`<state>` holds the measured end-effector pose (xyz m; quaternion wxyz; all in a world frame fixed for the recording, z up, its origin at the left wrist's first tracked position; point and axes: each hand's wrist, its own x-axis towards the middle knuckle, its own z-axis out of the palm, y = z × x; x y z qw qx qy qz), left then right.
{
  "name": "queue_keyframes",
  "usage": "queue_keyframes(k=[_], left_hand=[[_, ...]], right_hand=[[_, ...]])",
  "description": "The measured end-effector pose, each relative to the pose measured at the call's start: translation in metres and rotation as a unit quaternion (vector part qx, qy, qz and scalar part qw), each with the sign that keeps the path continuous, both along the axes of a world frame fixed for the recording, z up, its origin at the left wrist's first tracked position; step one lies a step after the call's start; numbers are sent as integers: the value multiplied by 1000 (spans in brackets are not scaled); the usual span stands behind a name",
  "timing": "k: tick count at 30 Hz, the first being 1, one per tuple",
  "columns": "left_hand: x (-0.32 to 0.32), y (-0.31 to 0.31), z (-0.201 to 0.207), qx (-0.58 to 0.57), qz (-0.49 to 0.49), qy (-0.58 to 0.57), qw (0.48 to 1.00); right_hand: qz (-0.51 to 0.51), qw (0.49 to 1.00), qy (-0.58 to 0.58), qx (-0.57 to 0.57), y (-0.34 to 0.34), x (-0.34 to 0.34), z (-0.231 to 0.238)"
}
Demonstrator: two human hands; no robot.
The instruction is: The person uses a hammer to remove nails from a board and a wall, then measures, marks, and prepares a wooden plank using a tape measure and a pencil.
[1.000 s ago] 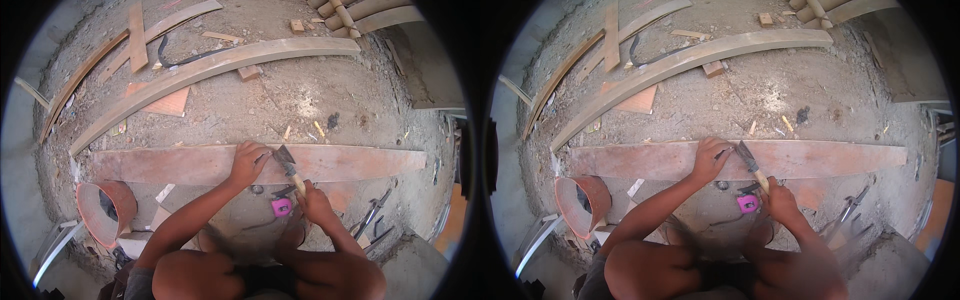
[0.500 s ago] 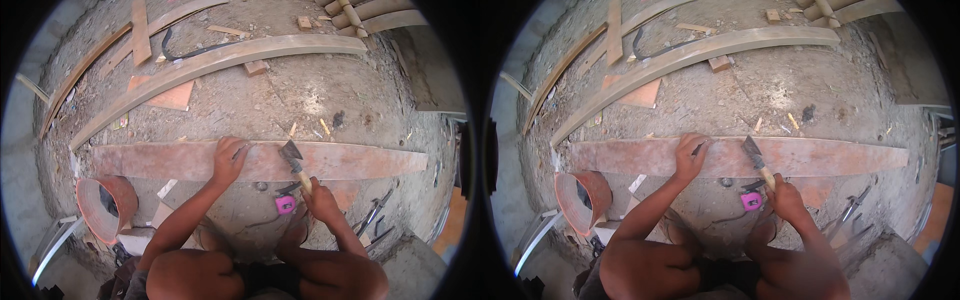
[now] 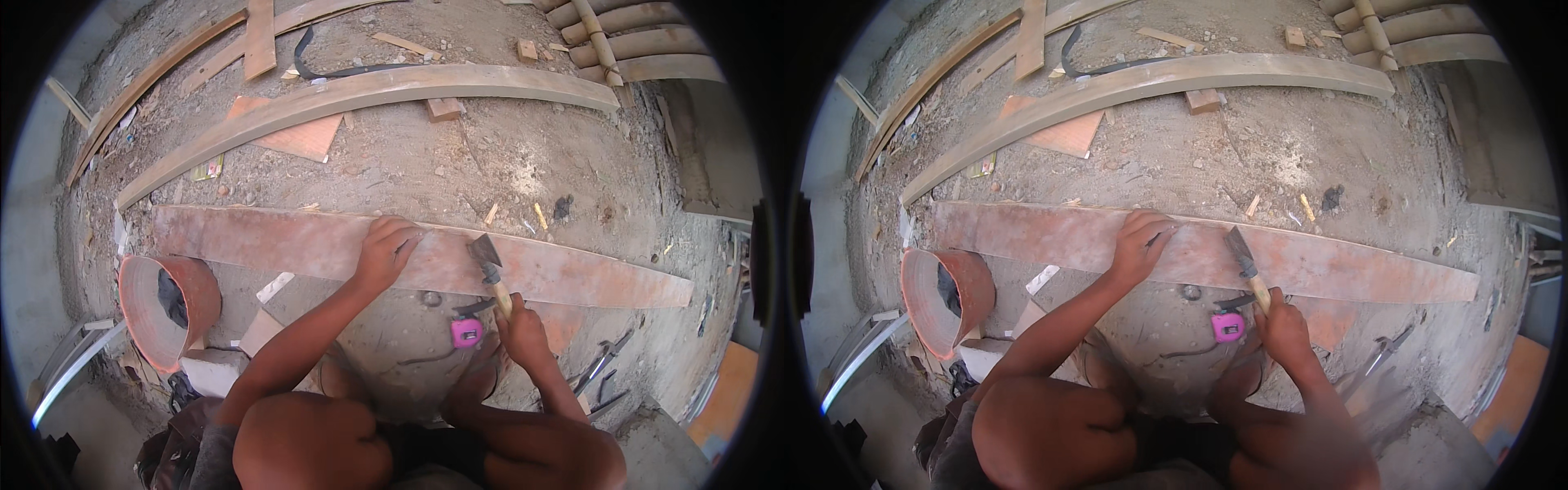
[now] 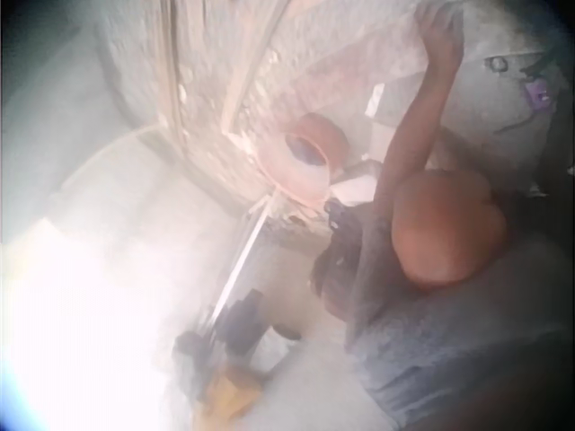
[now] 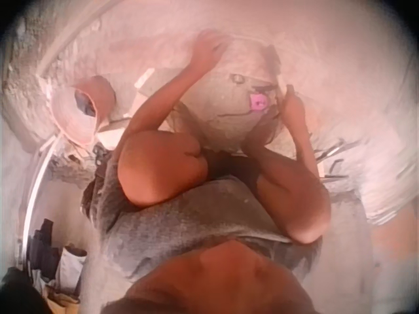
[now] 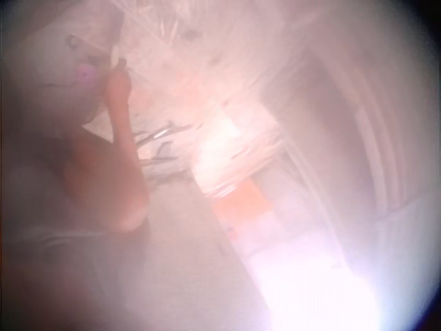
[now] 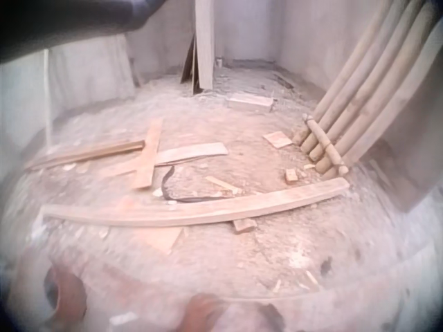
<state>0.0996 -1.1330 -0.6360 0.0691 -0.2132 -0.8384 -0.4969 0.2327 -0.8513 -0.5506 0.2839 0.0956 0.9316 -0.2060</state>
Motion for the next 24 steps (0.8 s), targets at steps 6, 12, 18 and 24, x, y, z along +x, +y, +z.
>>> queue_keyframes(k=[6, 12, 18, 24], left_hand=[[1, -3, 3, -19, -3, 2, 1000], [2, -2, 1, -7, 9, 7, 1000], [2, -2, 2, -6, 8, -18, 1000], [1, -2, 4, -1, 7, -28, 1000]], right_hand=[[18, 1000, 22, -6, -7, -3, 11], [21, 971, 132, -197, -45, -19, 20], [71, 994, 7, -84, -47, -34, -4], [62, 940, 244, -231, -46, -15, -11]])
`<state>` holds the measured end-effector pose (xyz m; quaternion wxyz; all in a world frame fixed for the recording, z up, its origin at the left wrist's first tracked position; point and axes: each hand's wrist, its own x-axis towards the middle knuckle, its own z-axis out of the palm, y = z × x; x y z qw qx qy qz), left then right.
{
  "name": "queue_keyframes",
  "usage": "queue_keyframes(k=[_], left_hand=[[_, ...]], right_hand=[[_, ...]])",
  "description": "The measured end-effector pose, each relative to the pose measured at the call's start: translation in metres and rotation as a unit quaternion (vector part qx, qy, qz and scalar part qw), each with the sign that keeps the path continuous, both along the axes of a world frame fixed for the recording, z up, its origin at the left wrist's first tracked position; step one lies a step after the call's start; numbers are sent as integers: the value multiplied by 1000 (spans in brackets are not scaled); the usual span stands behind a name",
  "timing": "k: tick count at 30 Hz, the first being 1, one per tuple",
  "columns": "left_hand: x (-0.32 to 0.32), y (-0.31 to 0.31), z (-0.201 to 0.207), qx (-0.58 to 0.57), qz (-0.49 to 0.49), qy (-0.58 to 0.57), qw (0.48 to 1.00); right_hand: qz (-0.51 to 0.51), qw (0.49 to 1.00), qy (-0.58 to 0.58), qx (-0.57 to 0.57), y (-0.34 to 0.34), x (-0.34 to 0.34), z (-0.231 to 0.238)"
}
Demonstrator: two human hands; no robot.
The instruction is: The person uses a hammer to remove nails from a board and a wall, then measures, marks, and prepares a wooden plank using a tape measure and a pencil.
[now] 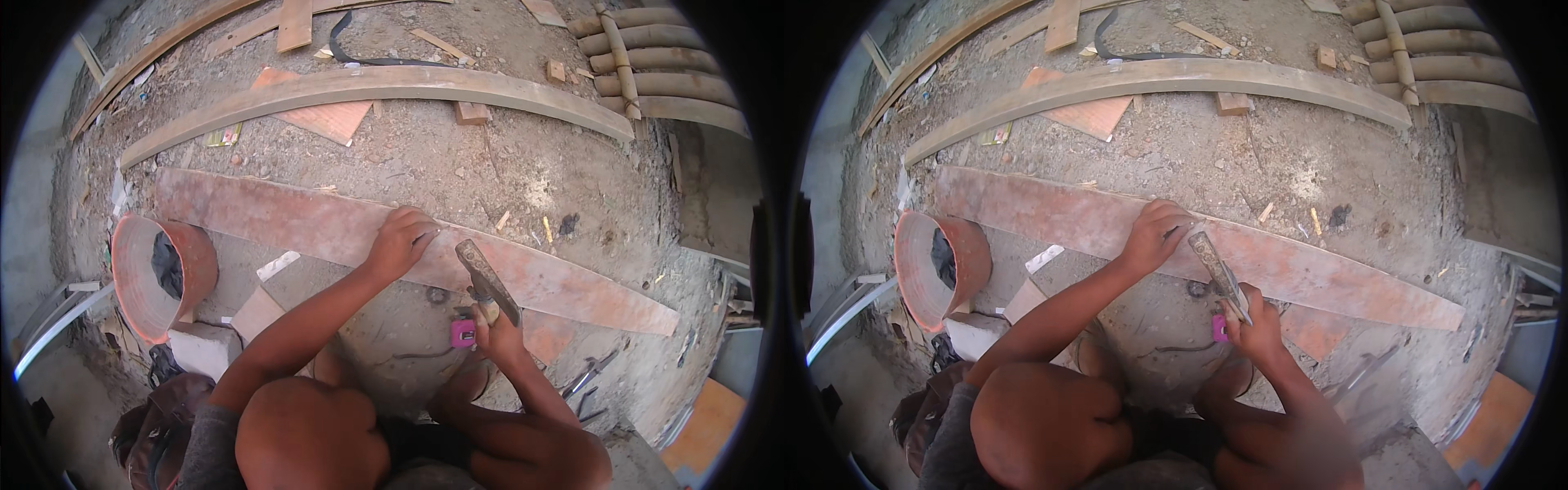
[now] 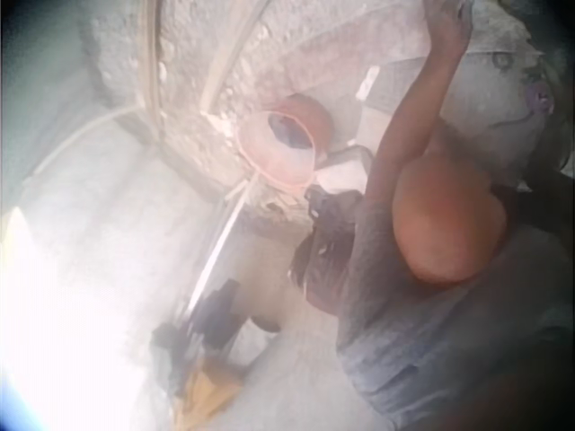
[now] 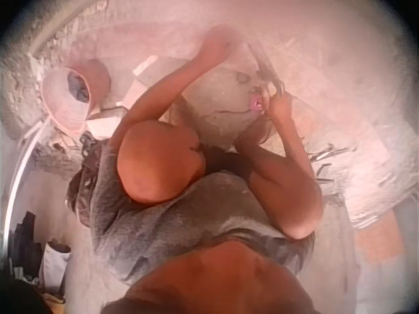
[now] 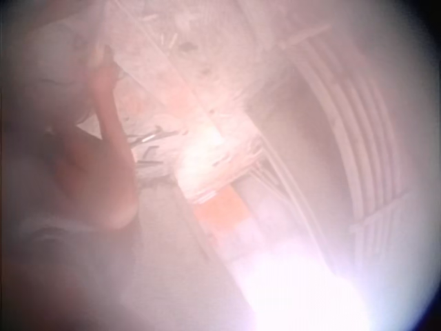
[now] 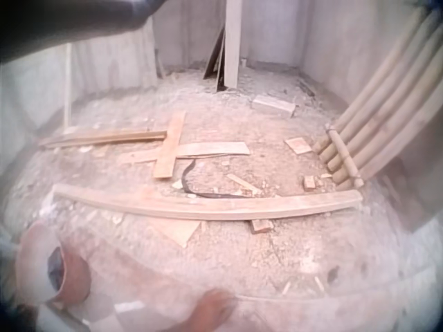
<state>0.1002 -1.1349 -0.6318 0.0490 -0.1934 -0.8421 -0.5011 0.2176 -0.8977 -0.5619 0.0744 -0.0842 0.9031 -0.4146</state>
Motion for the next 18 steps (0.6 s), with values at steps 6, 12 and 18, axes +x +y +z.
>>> queue_keyframes(k=[6, 12, 18], left_hand=[[-2, -7, -2, -2, -26, -23, 999], [-17, -23, 9, -62, 1, 54, 997], [-12, -47, 2, -177, 30, -37, 983]], right_hand=[[-27, 976, -195, 94, -7, -21, 16], [-92, 975, -196, -42, 17, 27, 15], [-25, 977, -198, 70, 43, 31, 3]])
